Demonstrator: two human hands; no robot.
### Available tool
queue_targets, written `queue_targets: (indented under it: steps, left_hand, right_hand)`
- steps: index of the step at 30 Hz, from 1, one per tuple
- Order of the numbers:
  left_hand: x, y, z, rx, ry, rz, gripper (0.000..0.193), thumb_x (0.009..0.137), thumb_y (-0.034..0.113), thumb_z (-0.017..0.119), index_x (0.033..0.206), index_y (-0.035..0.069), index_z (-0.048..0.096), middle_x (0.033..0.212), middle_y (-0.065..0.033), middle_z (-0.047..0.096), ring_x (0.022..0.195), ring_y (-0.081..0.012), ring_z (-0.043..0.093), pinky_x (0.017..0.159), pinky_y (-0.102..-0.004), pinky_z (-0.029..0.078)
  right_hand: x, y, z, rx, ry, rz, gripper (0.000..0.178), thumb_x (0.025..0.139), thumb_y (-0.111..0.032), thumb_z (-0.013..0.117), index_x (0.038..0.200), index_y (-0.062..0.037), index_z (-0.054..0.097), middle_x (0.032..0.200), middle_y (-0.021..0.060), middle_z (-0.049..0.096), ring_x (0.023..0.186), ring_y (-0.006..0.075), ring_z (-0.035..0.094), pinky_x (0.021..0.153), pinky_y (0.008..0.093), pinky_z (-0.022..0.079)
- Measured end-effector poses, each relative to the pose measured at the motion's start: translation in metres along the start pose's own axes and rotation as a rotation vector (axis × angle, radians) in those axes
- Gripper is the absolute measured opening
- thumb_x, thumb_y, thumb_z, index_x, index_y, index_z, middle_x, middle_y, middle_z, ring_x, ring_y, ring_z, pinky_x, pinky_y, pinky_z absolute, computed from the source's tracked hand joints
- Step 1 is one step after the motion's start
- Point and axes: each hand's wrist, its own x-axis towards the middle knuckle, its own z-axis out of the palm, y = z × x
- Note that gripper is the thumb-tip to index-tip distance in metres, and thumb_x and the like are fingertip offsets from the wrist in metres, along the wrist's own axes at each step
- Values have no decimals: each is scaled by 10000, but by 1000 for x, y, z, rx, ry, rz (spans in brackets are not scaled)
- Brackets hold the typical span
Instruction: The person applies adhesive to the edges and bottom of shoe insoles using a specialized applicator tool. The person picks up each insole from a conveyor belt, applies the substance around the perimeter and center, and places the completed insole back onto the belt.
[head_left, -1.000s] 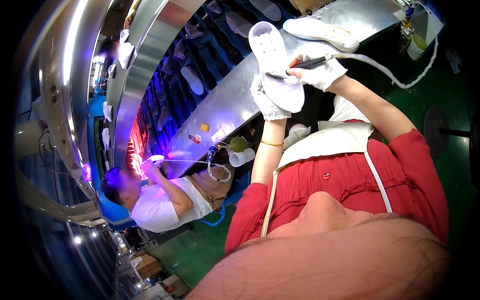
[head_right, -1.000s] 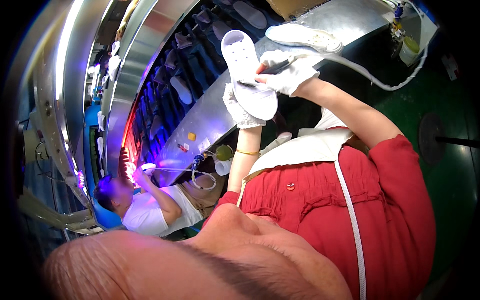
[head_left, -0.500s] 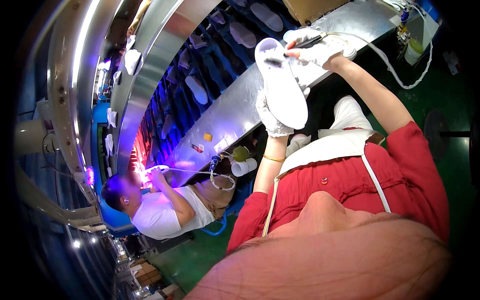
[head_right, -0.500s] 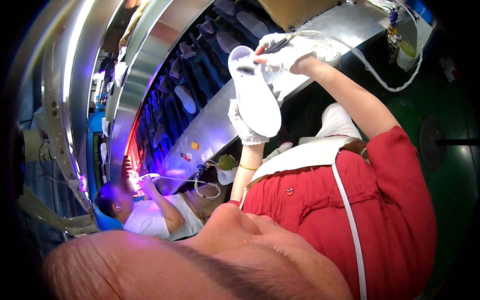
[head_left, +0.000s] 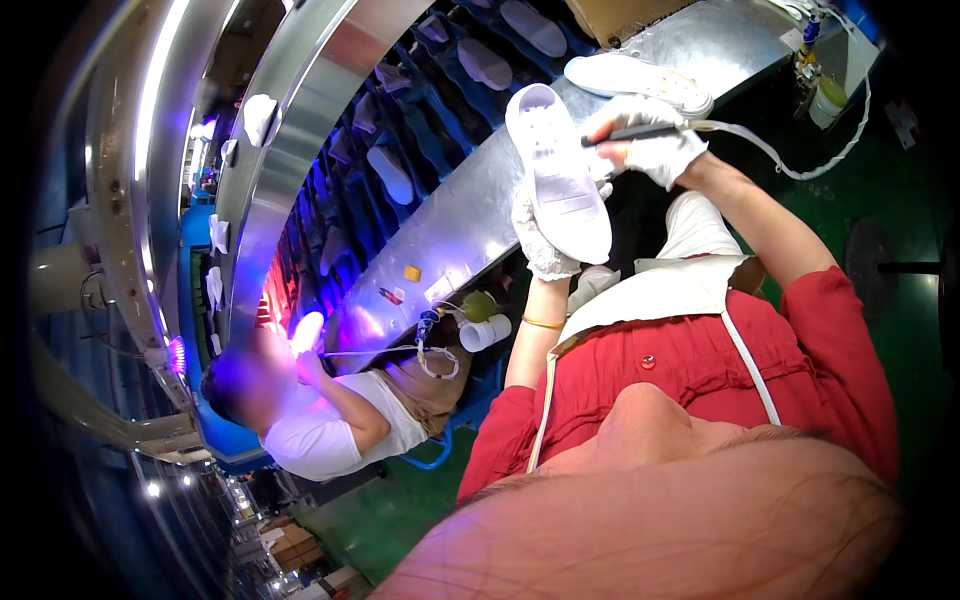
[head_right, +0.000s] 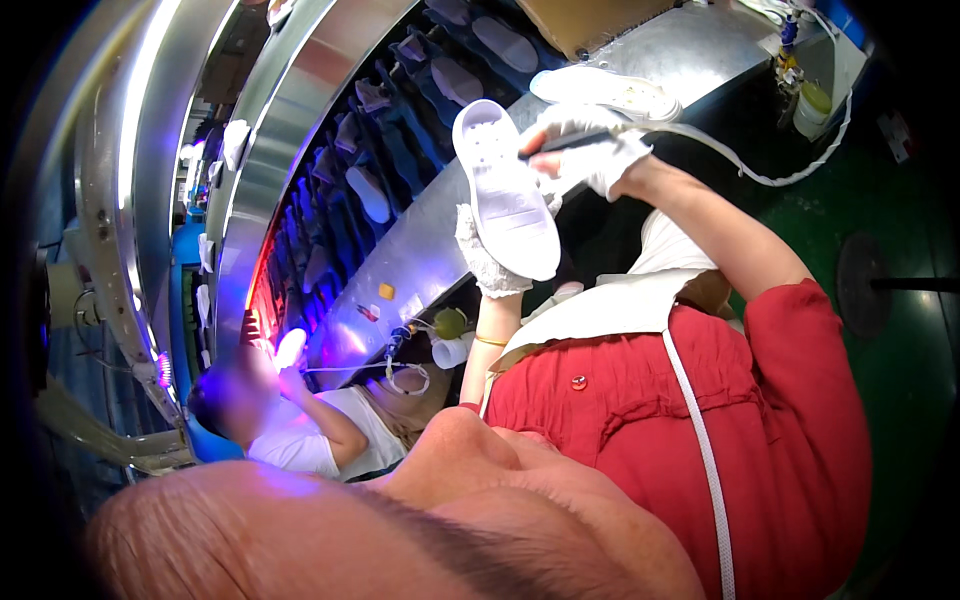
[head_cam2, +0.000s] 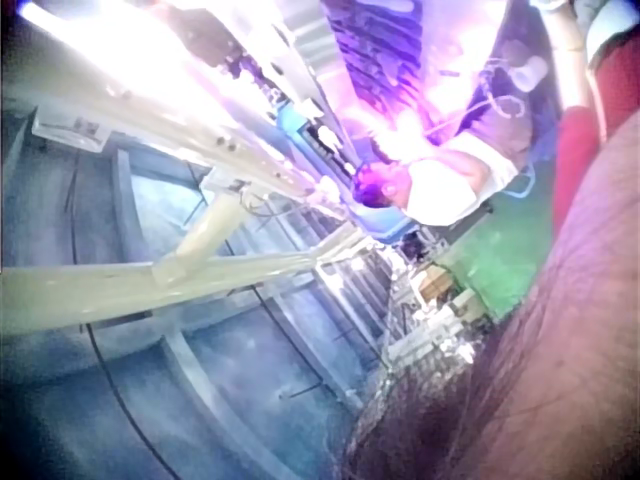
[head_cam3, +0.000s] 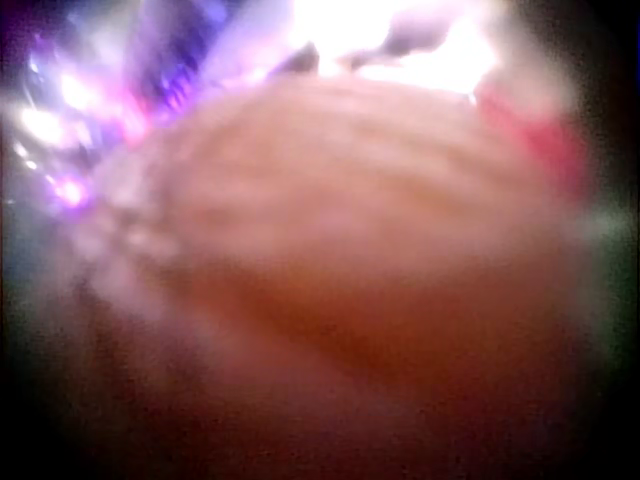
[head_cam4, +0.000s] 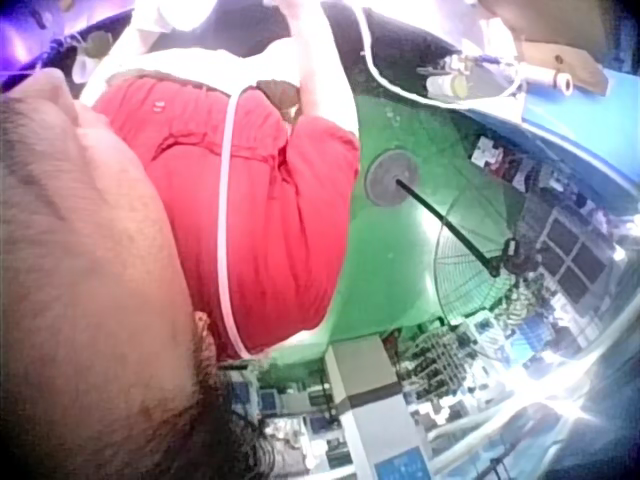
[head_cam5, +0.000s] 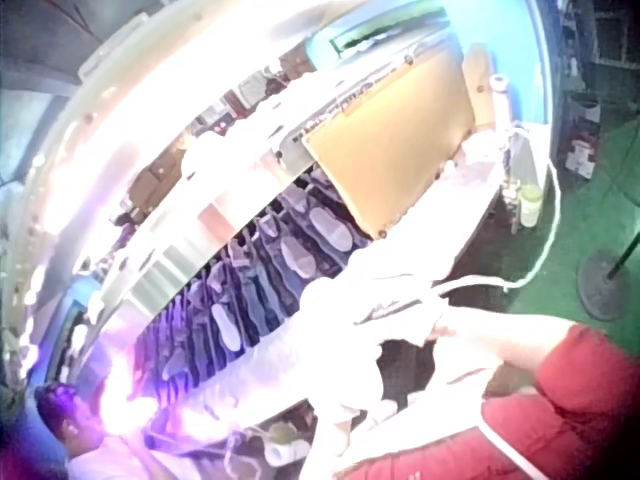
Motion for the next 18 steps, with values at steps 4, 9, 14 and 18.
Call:
queue_targets:
  steps: [4,9,14,18]
  left_hand:
    - [-6,0,-2,12,-89,-69,643,849,497,426,1275,17,391,1150,-190,540,982,-356,565,872,-452,466]
    - [0,0,-4,53,-75,18,592,881,460,415,1291,36,373,1162,-146,542,968,-311,579,847,-434,483]
    - [4,7,-12,68,-49,77,543,887,424,420,1278,48,393,1167,-117,541,1003,-268,561,867,-412,466]
    - [12,4,-6,60,-57,75,550,881,425,432,1275,43,394,1171,-126,534,998,-264,555,886,-400,451]
  right_hand:
    - [26,-10,-14,-362,79,-579,131,772,-35,637,897,-53,606,860,66,593,757,163,579,677,262,470]
    - [21,-8,-9,-689,-17,-776,183,684,44,628,813,-80,593,834,92,587,742,245,582,661,305,468]
    - [-3,-19,-5,-617,-172,-614,200,656,65,633,798,-63,575,812,82,576,745,244,581,649,307,470]
    - [2,-17,3,-586,-162,-637,188,702,43,618,858,-55,580,815,90,579,733,240,582,656,296,473]
